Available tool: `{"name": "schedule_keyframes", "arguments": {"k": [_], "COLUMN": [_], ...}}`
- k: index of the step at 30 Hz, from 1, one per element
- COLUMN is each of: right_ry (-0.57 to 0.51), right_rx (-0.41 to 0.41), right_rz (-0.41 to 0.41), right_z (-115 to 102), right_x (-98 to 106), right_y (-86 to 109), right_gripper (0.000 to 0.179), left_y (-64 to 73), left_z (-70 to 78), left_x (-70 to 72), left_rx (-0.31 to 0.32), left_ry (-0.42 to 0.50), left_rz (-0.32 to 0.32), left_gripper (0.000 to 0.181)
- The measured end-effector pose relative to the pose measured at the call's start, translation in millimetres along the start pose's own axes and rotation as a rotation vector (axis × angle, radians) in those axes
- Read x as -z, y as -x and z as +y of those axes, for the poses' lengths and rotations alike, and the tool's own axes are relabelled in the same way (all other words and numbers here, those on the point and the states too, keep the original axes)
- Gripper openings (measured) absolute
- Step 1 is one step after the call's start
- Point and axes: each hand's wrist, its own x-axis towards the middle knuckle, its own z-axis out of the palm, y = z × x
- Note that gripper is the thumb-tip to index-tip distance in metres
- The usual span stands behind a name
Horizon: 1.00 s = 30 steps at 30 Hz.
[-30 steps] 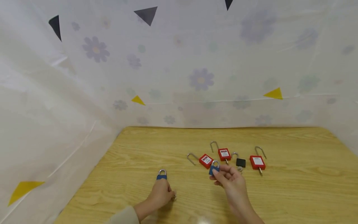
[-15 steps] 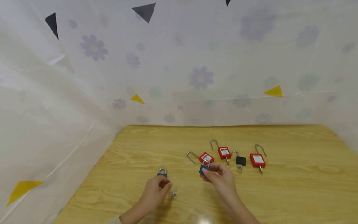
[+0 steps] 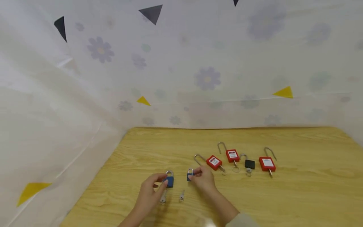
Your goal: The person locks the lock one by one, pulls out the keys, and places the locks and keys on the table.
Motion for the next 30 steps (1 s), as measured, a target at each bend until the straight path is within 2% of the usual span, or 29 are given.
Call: {"name": "schedule_keyframes", "arguments": {"k": [3, 11, 17, 22, 30], "right_ry": [0.038, 0.056, 0.116, 0.193, 0.336], "right_rx": [-0.023, -0.049, -0.029, -0.018, 0.028], "right_rz": [-0.009, -0.032, -0.059, -0.042, -0.008], "right_z": [4.4, 2.7, -1.6, -5.2, 1.2], "right_x": [-6.3, -19.2, -23.9, -26.2, -29.0], "right_y": [-5.0, -9.3, -9.0, -9.8, -17.9], "right_gripper": [0.022, 0.018, 0.016, 0.015, 0.019], "left_y": [-1.9, -5.4, -7.0, -7.4, -6.4], "left_z": [-0.7, -1.8, -0.1, 0.1, -0.9], "left_x": [-1.8, -1.4, -0.7, 0.5, 5.4], "left_rx": [0.008, 0.005, 0.002, -0.001, 0.071], "left_ry": [0.022, 0.036, 0.055, 0.054, -0.006], "left_rz": [0.012, 0.044, 0.039, 0.031, -0.01], "left_gripper": [0.022, 0.022, 0.023, 0.023, 0.026]}}
